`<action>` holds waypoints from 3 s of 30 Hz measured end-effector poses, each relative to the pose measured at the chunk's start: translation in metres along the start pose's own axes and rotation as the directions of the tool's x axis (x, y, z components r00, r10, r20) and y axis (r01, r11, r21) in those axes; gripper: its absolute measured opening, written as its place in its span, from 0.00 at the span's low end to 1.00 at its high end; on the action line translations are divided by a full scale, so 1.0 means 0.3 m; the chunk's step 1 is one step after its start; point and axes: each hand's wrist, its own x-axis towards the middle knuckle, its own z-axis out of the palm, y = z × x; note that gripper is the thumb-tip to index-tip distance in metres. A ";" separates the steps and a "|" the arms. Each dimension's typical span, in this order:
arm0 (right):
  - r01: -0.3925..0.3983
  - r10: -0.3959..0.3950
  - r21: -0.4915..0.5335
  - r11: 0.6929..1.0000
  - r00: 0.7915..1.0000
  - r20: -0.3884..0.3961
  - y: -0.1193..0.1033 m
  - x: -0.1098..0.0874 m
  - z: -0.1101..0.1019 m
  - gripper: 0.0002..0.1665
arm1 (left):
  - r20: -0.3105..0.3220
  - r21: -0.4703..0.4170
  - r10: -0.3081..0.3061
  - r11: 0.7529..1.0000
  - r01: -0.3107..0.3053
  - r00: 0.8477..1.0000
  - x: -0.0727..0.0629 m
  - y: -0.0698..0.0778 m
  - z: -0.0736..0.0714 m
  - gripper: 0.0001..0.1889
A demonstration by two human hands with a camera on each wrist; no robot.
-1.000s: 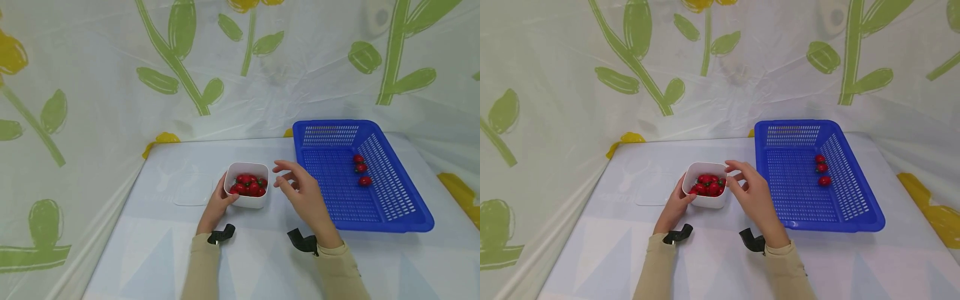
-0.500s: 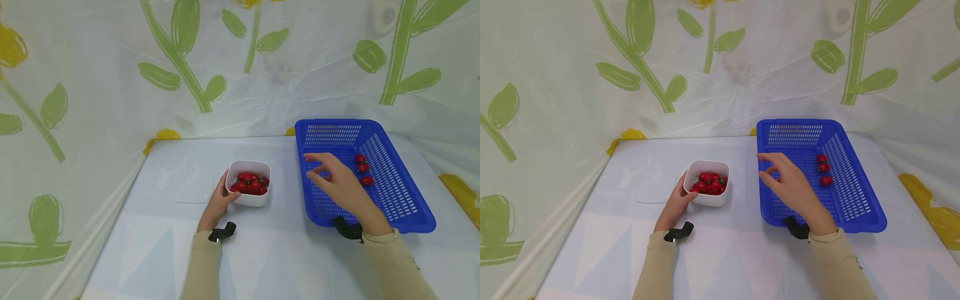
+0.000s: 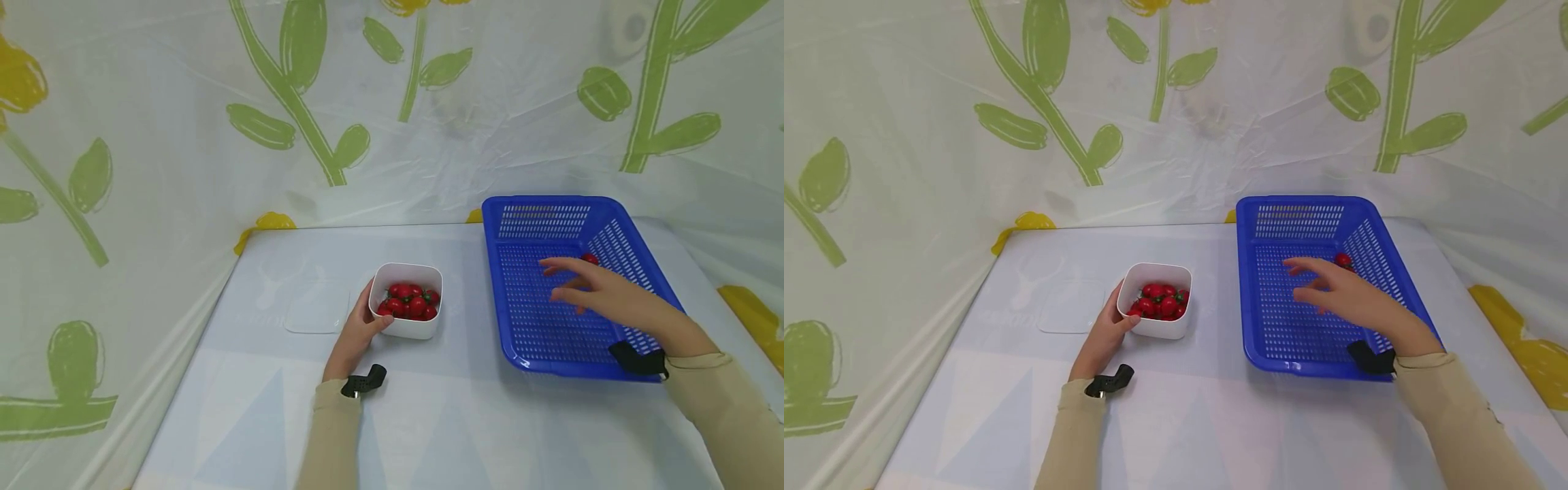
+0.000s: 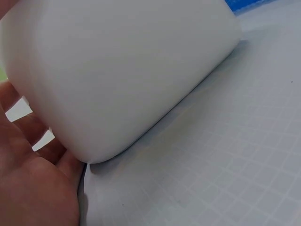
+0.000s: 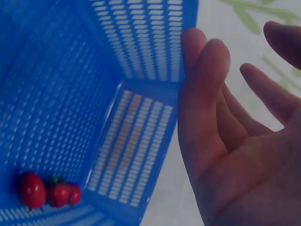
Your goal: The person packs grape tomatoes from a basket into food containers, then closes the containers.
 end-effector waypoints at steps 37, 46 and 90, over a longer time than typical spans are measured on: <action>-0.458 0.430 0.066 0.886 0.868 0.250 0.283 0.055 -0.103 0.49 | 0.000 0.034 -0.029 0.999 0.029 1.000 -0.021 0.069 0.025 0.38; -0.426 0.416 -0.013 0.905 0.877 0.241 0.318 0.074 -0.097 0.45 | 0.014 0.019 -0.016 1.000 0.016 1.000 -0.019 0.065 0.024 0.38; -0.210 0.209 -0.021 0.978 0.978 -0.023 0.198 0.049 -0.070 0.31 | 0.012 0.001 -0.026 1.000 0.026 1.000 -0.016 0.051 0.018 0.38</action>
